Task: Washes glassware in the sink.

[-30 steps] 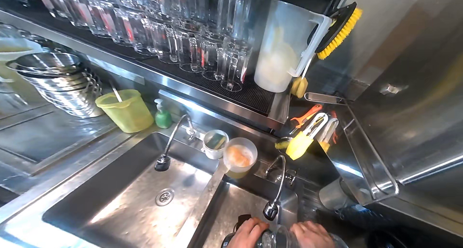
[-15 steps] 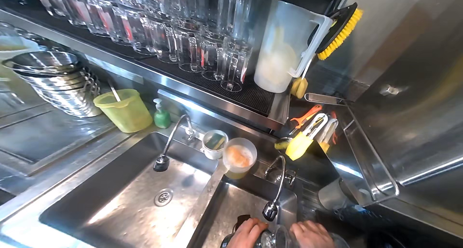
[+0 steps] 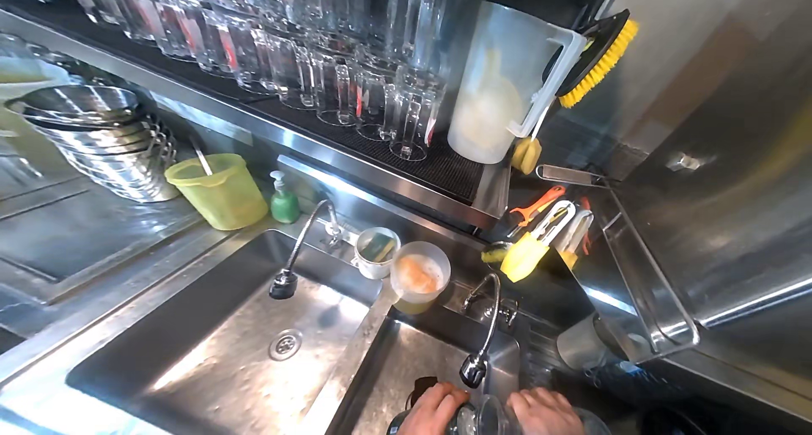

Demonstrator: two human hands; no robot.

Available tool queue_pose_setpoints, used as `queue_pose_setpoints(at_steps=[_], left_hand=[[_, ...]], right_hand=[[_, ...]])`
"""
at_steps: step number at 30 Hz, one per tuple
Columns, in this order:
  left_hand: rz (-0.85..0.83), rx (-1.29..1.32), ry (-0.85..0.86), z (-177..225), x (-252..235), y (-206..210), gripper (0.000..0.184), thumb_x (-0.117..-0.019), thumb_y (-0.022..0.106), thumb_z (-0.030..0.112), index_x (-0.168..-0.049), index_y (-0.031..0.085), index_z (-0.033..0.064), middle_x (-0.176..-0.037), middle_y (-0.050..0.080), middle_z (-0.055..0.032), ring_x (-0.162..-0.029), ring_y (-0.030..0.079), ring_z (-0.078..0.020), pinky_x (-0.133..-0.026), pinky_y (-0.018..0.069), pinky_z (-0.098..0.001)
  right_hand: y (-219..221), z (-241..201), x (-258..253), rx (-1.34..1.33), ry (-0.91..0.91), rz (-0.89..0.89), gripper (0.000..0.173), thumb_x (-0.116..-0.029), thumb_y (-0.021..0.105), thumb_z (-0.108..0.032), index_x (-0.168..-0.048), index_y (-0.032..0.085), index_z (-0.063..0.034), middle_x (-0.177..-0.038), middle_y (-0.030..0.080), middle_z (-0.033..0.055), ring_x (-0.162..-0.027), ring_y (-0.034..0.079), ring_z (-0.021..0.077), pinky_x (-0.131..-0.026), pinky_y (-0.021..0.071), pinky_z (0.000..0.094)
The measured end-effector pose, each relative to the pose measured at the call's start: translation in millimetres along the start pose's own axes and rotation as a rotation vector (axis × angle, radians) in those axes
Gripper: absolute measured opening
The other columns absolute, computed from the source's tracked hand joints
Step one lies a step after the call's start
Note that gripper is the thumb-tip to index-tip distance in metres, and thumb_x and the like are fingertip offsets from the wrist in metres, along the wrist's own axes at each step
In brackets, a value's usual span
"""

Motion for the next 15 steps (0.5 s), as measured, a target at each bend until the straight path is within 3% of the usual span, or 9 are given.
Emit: queue_pose_setpoints(at_steps=[11,15], left_hand=[[0.0,-0.003,-0.021,-0.9,0.7,0.0,0.085,-0.0671,0.09,0.048,-0.139,0.059,0.0166,-0.138,0.061,-0.0105,-0.13,0.057,-0.0247,-0.11,0.0494,-0.0449],[0.01,0.016,-0.03,-1.6,2.1,-0.6,0.085,-0.0675,0.091,0.047,-0.139,0.058,0.016,-0.138,0.06,-0.0109,-0.13,0.057,-0.025,-0.11,0.0493,-0.0444]], right_hand=[[-0.7,0.4,0.3,0.041,-0.004,0.026,0.041,-0.0759,0.073,-0.043,-0.108,0.071,-0.0187,-0.105,0.075,0.0021,-0.107,0.068,0.0267,-0.091,0.0515,0.0531],[-2.7,1.1,-0.3,0.016,0.02,-0.033,0.047,-0.0759,0.074,-0.046,-0.113,0.07,-0.0183,-0.111,0.074,0.0028,-0.113,0.066,0.0274,-0.096,0.05,0.0532]])
Point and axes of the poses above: each hand's wrist, its own x-axis away from the middle knuckle, its own y-axis out of the palm, z = x × y, the point moved 4 cm from there along -x, towards the middle knuckle
